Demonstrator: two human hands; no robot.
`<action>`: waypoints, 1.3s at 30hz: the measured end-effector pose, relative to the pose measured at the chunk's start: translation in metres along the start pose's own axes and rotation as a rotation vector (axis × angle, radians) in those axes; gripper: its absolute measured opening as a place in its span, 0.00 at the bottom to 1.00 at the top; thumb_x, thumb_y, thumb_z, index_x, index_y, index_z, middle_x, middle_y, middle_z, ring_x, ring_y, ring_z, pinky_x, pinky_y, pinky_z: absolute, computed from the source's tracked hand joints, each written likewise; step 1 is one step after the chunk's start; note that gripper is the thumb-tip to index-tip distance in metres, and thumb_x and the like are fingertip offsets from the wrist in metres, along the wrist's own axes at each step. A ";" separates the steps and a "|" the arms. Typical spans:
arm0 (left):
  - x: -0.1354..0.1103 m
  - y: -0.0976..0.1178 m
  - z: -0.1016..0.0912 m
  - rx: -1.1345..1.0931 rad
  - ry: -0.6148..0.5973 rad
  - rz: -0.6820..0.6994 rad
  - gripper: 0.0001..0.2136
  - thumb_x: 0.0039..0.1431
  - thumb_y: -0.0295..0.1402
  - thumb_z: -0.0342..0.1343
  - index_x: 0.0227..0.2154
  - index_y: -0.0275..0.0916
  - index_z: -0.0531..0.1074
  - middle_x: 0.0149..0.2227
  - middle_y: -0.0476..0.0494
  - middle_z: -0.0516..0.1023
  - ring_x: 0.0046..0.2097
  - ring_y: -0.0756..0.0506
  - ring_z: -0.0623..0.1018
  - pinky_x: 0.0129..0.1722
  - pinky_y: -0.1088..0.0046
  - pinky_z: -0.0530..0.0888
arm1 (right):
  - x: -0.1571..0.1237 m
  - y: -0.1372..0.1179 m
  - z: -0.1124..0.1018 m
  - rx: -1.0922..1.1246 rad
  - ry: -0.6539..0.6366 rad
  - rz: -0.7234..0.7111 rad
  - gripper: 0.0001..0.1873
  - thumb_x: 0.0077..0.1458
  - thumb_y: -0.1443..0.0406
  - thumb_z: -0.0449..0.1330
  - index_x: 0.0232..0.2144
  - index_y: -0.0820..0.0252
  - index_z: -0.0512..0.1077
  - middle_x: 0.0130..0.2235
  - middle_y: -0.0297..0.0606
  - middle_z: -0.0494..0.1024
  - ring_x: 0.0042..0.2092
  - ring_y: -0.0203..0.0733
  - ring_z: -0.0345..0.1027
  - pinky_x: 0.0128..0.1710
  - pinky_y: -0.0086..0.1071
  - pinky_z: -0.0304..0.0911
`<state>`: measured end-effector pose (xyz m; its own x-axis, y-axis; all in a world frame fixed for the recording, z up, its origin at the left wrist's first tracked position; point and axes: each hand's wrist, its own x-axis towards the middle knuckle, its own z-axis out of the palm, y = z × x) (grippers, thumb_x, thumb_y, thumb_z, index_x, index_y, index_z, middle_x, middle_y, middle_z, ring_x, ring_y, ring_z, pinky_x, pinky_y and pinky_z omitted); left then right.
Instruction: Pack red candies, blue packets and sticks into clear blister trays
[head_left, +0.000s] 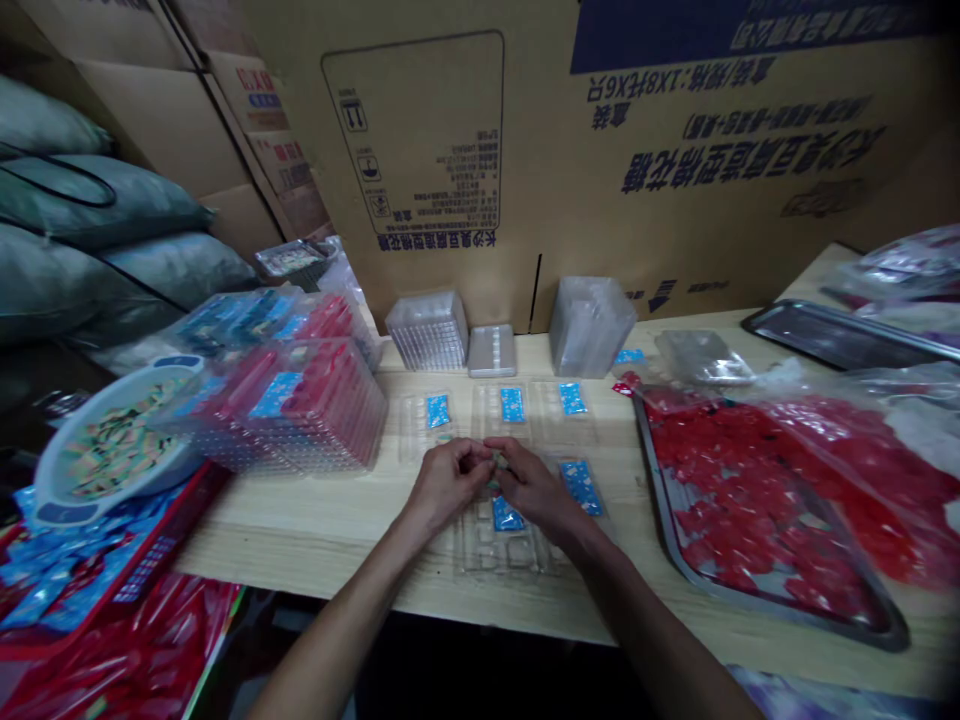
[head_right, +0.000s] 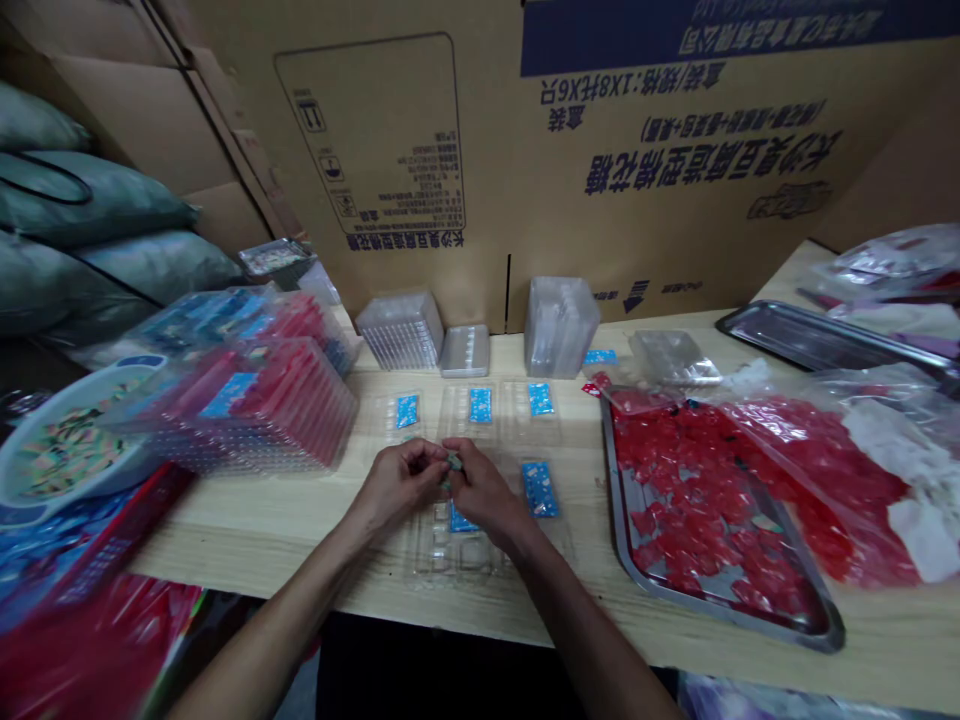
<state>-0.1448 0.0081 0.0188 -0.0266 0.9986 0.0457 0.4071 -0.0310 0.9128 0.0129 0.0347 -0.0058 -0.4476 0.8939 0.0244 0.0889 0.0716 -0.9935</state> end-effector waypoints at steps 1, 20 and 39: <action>-0.002 0.001 0.004 -0.065 0.025 -0.047 0.07 0.53 0.34 0.59 0.31 0.36 0.77 0.26 0.48 0.77 0.29 0.49 0.74 0.29 0.76 0.68 | 0.001 0.002 0.001 -0.052 0.013 -0.029 0.14 0.52 0.66 0.53 0.43 0.58 0.68 0.37 0.36 0.73 0.35 0.40 0.65 0.34 0.33 0.61; -0.012 0.005 0.009 -0.585 0.138 -0.342 0.15 0.38 0.39 0.71 0.27 0.33 0.80 0.25 0.47 0.78 0.25 0.52 0.72 0.28 0.78 0.67 | 0.010 -0.001 0.005 0.111 0.029 -0.035 0.10 0.50 0.64 0.51 0.34 0.58 0.69 0.31 0.33 0.71 0.31 0.38 0.65 0.30 0.30 0.62; -0.018 0.006 0.005 -0.599 0.291 -0.225 0.11 0.41 0.35 0.69 0.26 0.35 0.75 0.25 0.50 0.76 0.28 0.52 0.74 0.31 0.78 0.72 | 0.005 -0.016 0.012 0.181 -0.106 0.074 0.14 0.52 0.58 0.58 0.39 0.58 0.68 0.27 0.29 0.67 0.26 0.34 0.58 0.25 0.28 0.54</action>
<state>-0.1380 -0.0098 0.0212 -0.3281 0.9341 -0.1405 -0.2074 0.0739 0.9755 -0.0012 0.0328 0.0093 -0.5372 0.8418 -0.0522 -0.0315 -0.0819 -0.9961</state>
